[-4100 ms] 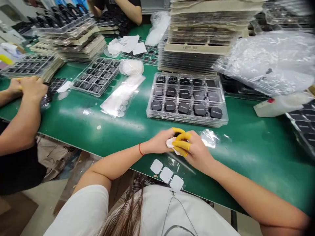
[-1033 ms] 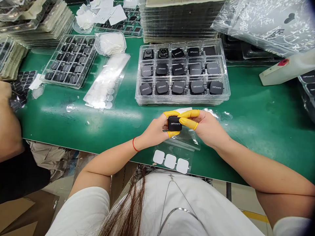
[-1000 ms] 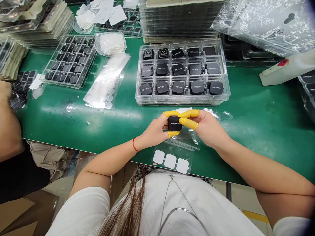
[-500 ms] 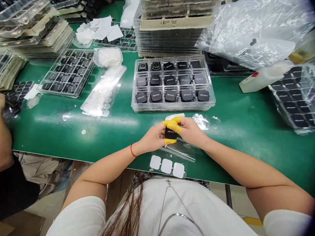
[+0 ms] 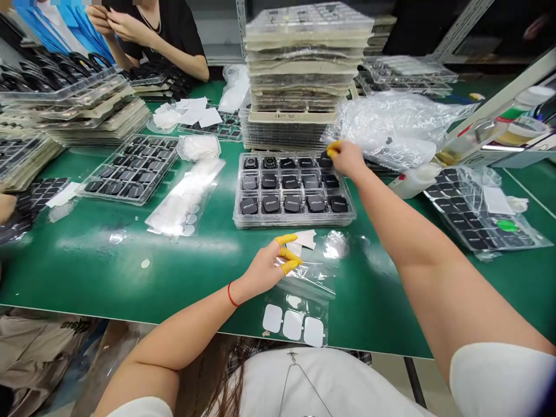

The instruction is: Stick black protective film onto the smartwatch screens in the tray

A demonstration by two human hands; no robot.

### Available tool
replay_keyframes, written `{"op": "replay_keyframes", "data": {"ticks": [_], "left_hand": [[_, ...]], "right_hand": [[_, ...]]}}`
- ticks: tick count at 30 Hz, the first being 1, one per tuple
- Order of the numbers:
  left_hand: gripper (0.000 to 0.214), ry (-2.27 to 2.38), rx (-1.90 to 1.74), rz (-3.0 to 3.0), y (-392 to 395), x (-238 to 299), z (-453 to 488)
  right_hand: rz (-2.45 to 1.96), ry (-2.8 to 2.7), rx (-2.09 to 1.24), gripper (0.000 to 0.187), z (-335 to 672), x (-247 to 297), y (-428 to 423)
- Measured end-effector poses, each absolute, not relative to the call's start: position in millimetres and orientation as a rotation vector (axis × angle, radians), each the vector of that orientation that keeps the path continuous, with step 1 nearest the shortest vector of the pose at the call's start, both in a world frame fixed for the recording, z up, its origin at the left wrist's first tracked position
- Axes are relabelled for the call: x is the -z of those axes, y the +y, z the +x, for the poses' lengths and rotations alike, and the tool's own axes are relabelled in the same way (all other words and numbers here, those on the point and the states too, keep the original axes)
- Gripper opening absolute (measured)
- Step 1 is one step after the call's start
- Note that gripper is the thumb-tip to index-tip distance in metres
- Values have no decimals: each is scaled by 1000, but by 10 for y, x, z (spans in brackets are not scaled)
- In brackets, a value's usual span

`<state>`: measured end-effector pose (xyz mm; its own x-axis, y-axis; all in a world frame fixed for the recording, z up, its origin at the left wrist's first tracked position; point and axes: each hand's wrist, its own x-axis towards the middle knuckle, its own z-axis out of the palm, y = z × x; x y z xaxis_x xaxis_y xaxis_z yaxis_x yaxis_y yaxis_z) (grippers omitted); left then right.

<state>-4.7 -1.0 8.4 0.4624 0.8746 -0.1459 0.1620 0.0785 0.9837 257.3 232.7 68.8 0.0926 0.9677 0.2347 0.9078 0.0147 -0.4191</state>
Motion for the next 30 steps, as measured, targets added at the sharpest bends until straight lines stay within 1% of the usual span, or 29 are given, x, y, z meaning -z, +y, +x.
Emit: {"op": "replay_keyframes", "data": {"ticks": [2, 4, 8, 12, 17, 25, 30], "left_hand": [[50, 988, -705, 1427, -7, -83, -53], [47, 990, -705, 1428, 3, -78, -57], [41, 974, -727, 1402, 31, -39, -57], [38, 969, -738, 1374, 44, -25, -65], [39, 998, -701, 1341, 35, -67, -69], [34, 979, -763, 1372, 70, -61, -62], [35, 1023, -791, 1304, 115, -62, -75]], "right_hand": [[-1908, -1954, -141, 31, 2458, -669, 2420], [-1809, -2066, -114, 33, 2218, -675, 2435], [-1634, -2352, -177, 31, 1578, -673, 2479], [-1725, -2405, -182, 33, 1150, -619, 2586], [-1821, -2362, -202, 39, 1100, -581, 2641], [-1774, -2288, -272, 33, 1177, -455, 2647], [-1621, -2282, -333, 27, 1174, -520, 2547]]}}
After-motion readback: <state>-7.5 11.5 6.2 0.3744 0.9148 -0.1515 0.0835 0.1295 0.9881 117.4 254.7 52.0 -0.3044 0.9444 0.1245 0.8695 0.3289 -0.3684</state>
